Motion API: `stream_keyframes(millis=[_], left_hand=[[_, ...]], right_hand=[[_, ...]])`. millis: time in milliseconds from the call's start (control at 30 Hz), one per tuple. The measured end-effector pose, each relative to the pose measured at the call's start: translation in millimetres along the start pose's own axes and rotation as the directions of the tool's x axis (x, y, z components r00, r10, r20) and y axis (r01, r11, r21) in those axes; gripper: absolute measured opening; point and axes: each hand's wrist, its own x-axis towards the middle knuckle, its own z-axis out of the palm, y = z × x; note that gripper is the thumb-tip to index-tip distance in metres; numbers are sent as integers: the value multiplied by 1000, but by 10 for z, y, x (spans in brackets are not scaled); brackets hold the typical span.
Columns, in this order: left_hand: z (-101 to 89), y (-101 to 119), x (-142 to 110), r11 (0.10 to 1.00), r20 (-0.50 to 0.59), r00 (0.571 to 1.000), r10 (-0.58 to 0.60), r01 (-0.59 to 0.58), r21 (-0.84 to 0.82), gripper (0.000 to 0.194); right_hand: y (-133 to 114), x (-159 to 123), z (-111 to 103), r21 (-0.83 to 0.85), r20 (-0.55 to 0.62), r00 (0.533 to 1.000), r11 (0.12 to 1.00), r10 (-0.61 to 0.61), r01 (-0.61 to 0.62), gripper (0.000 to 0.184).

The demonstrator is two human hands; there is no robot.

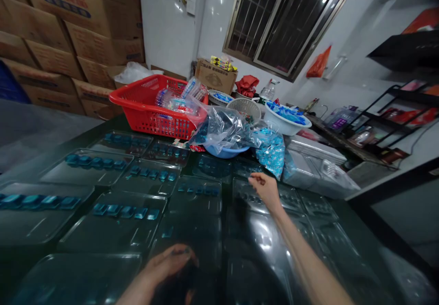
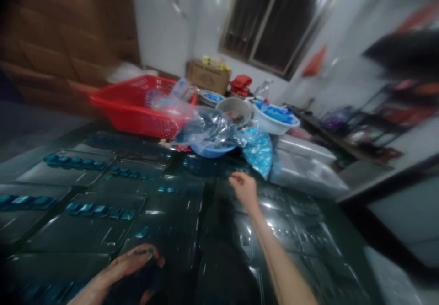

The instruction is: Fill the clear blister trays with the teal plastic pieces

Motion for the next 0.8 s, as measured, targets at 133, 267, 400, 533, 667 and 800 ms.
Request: stream_keyframes(millis=[133, 267, 400, 533, 667, 800], left_hand=[[-98, -43, 199, 998, -34, 998, 54, -53, 44, 13], [-184, -90, 290, 989, -30, 994, 103, -99, 109, 13], [-256, -121, 327, 976, -34, 990, 139, -131, 175, 16], [-304, -130, 370, 974, 16, 991, 135, -136, 184, 23], [-280, -105, 355, 973, 58, 992, 115, -125, 193, 25], [-105, -17, 104, 991, 56, 998, 31, -38, 126, 21]], right_hand=[[367, 587, 91, -169, -28, 999, 985, 41, -45, 26], [432, 795, 311, -330, 6, 996, 941, 83, -77, 23], [419, 867, 430, -449, 49, 991, 889, 122, -87, 23], [379, 891, 449, -528, 98, 986, 847, 138, -66, 24], [315, 866, 442, -571, 138, 979, 819, 152, -46, 23], [221, 793, 402, -573, 149, 978, 819, 149, -38, 23]])
